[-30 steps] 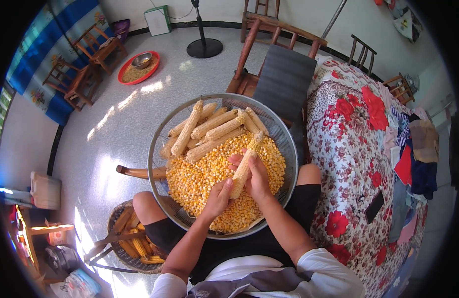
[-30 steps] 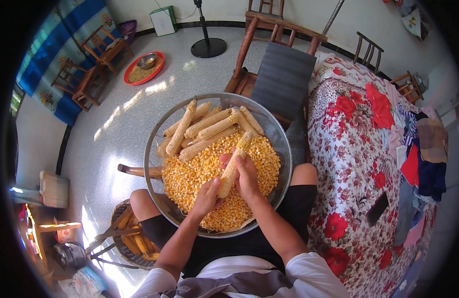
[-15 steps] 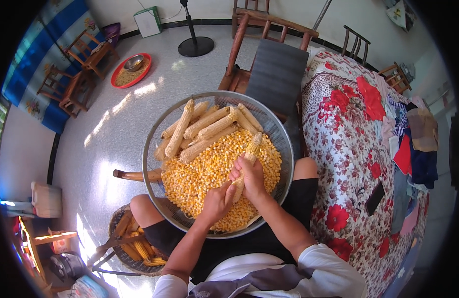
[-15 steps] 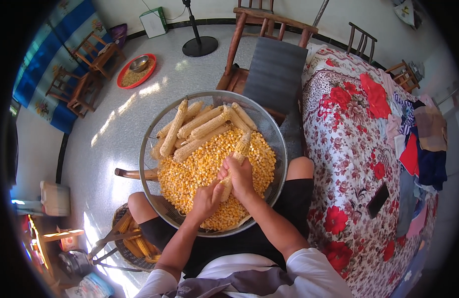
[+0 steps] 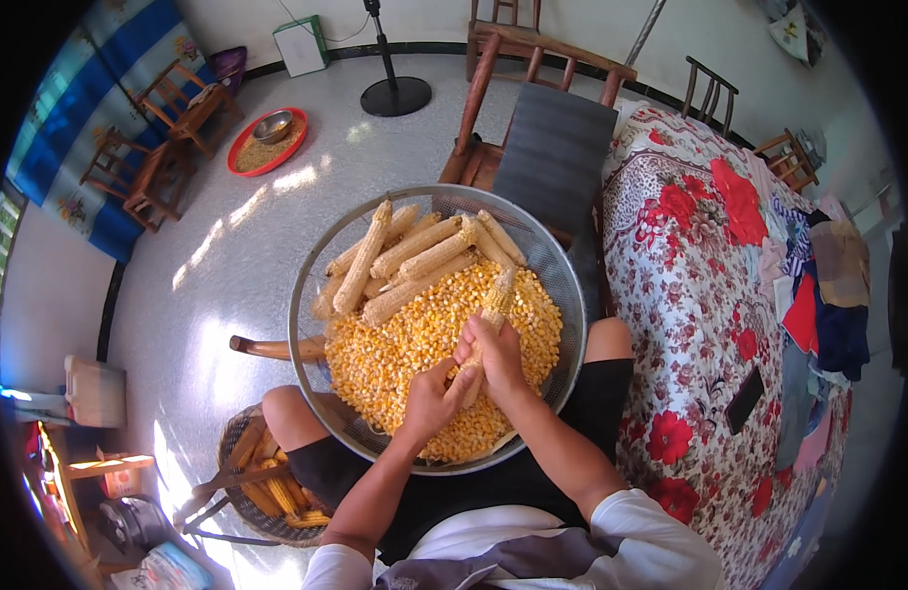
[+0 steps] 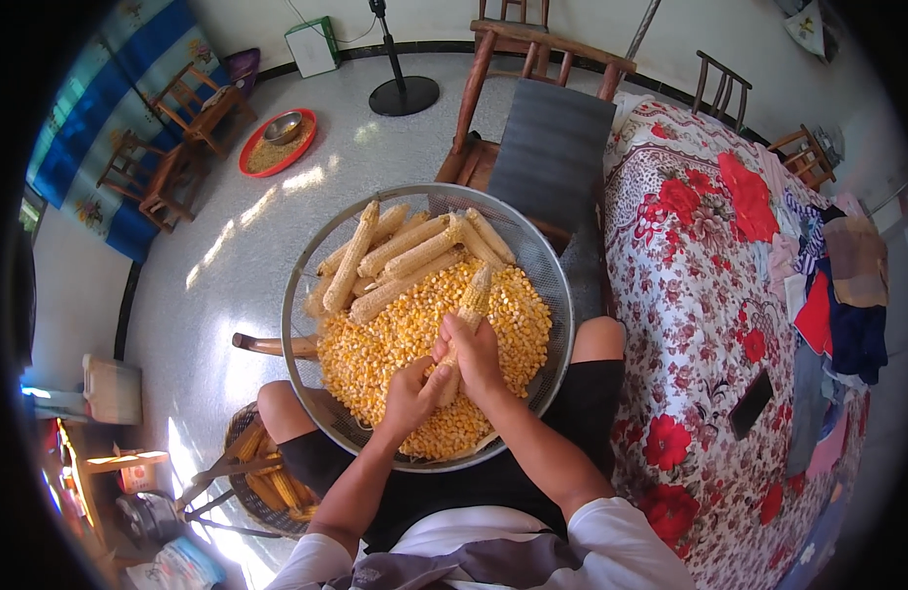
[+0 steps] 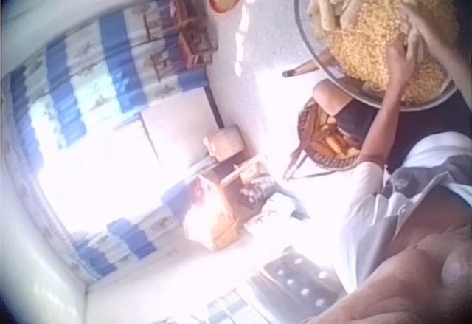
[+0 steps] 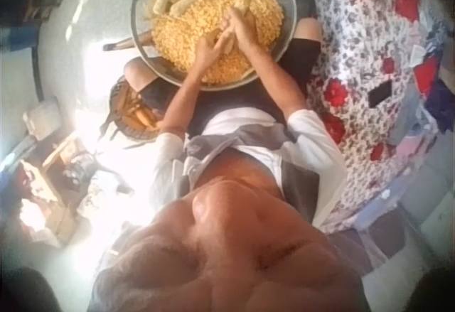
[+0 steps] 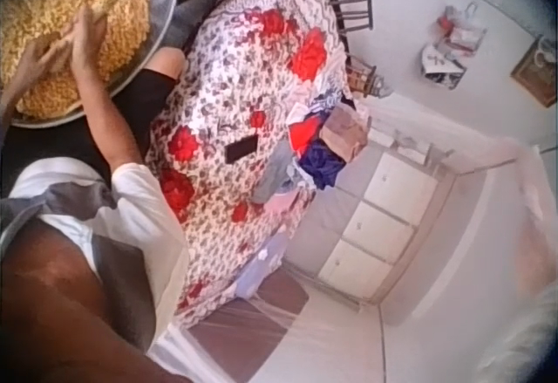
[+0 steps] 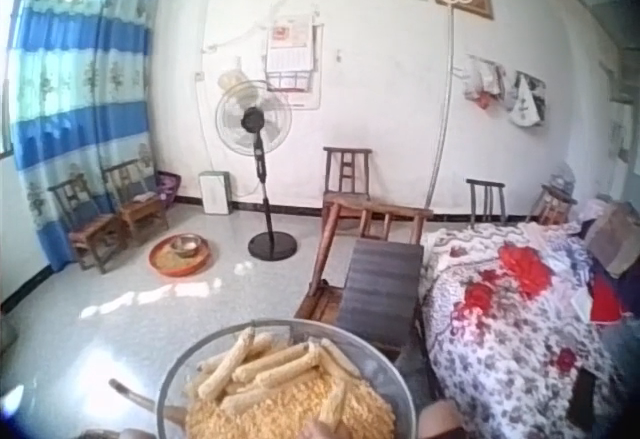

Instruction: The person strips corn kernels from a cob by hand into a metal sieve.

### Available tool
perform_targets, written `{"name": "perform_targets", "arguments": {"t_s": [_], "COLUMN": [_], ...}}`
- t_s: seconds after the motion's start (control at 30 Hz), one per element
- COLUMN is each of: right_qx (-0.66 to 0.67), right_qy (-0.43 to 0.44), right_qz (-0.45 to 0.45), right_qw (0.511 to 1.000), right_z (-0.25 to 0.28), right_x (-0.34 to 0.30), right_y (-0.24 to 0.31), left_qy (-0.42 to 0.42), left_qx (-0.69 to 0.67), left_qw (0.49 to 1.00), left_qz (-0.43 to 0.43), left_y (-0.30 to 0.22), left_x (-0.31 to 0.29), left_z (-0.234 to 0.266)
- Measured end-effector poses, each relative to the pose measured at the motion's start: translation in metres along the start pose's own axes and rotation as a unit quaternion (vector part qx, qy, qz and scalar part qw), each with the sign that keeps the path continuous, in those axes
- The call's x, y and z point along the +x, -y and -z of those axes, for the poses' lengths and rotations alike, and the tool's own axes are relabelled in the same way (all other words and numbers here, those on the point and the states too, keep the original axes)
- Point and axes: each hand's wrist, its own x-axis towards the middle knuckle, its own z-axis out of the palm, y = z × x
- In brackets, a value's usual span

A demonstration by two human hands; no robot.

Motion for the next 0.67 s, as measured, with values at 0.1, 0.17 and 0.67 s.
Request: {"name": "perform_targets", "arguments": {"t_s": [0.1, 0.17, 0.67], "right_qx": [-0.020, -0.012, 0.219], "right_qy": [0.023, 0.028, 0.067], "right_qz": [0.004, 0.002, -0.066], "right_qw": [1.000, 1.000, 0.971], "right_z": [0.000, 0.001, 0.005], "right_x": [-0.001, -0.001, 0.007], "right_y": [0.002, 0.002, 0.013], "left_qy": [0.054, 0.033, -0.190], "left_qx": [0.023, -0.010, 0.012], "left_qw": [0.998, 0.999, 0.970], "left_qz": [0.008, 0.019, -0.153], "left_y": [0.012, 0.012, 0.030], "left_x": [0.003, 0.001, 0.018], "left_z": [0.001, -0.001, 0.012]}}
